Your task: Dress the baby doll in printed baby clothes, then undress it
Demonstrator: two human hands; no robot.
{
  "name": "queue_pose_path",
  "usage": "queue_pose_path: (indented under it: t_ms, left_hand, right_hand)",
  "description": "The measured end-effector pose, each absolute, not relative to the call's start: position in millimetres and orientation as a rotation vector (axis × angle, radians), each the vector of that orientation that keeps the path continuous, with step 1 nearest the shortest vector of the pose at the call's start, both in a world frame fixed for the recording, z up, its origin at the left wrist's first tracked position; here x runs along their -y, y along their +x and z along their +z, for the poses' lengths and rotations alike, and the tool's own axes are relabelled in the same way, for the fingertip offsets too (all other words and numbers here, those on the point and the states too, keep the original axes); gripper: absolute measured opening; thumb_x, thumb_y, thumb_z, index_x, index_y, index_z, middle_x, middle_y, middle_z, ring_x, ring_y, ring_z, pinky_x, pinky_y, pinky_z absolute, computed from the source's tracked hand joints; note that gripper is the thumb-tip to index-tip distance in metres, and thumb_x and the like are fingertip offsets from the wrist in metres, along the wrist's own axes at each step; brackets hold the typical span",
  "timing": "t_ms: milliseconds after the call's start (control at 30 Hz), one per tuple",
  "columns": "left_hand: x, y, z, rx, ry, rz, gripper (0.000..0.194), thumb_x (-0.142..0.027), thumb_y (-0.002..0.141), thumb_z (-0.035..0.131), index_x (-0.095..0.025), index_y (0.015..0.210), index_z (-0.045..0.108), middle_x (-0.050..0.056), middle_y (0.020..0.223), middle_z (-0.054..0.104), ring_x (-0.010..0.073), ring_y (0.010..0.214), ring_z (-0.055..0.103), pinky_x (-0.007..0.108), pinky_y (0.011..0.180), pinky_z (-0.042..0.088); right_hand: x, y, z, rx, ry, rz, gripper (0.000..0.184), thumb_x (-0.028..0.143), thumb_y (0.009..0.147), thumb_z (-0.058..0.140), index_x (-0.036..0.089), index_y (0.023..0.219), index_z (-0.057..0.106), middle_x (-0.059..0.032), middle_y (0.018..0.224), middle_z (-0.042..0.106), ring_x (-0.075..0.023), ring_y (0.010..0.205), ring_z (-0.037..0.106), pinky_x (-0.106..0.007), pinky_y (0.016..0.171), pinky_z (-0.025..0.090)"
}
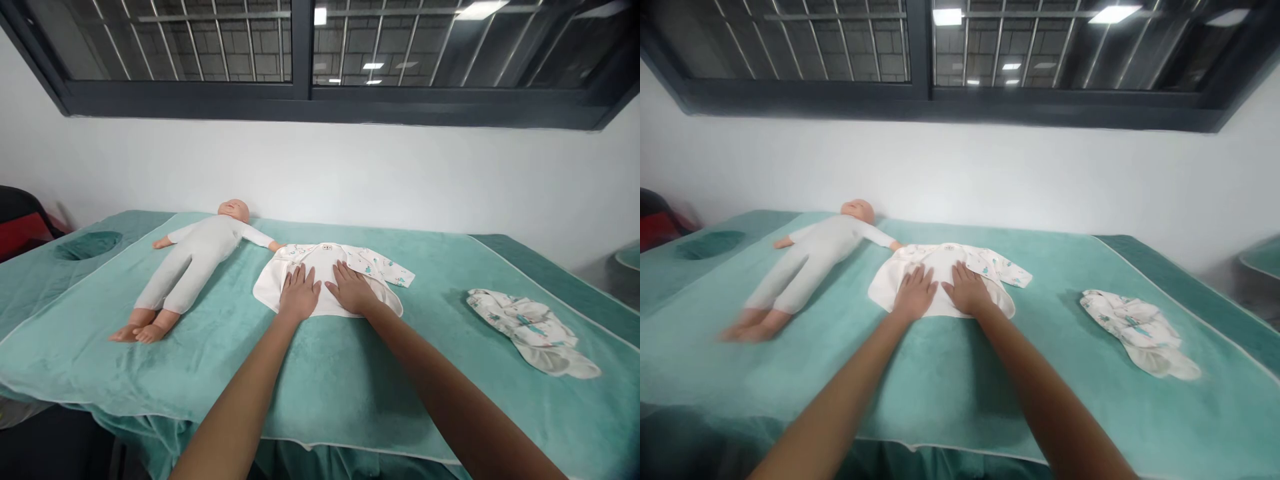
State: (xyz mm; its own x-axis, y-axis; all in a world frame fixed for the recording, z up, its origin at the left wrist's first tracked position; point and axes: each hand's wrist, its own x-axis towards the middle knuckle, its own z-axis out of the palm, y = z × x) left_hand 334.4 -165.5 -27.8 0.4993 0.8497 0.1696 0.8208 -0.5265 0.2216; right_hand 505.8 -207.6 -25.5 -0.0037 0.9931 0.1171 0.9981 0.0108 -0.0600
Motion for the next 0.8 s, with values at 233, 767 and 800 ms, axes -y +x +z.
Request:
queue_pose_path:
  t_ms: [233,767,800]
  left_hand:
    - [173,330,-28,-1.474,2.611,0.378,0.059,-0.047,0.097,0.02,-0.023,0.15,0.031,0.008,0.158,0.026,0.0245,0.146,0.022,0.045,0.119,0.017]
    - [185,325,-27,-1.474,2.629,0.392,0.058,-0.048,0.098,0.02,-0.025,0.149,0.032,0.009,0.158,0.026,0.025,0.145,0.024,0.045,0.118,0.02]
    - [186,325,-27,-1.472,2.63,0.391,0.058,-0.048,0.098,0.02,-0.025,0.149,0.033,0.008,0.158,0.026,0.025,0.145,0.024,0.045,0.118,0.019]
  right_hand:
    - [220,497,-21,2.171,-2.125,-0.076,0.073,0.054,0.097,0.018,0.005,0.15,0.028,-0.0148,0.158,0.019,-0.0279,0.147,0.016,-0.047,0.117,0.019]
    - [225,495,-24,2.164,-2.092,-0.025,0.074,0.058,0.096,0.016,0.01,0.151,0.027,-0.0132,0.159,0.017,-0.0276,0.147,0.014,-0.048,0.117,0.016]
    - [225,495,-24,2.163,-2.09,-0.027,0.074,0.058,0.096,0.016,0.01,0.151,0.027,-0.0132,0.159,0.017,-0.0276,0.147,0.014,-0.048,0.117,0.016]
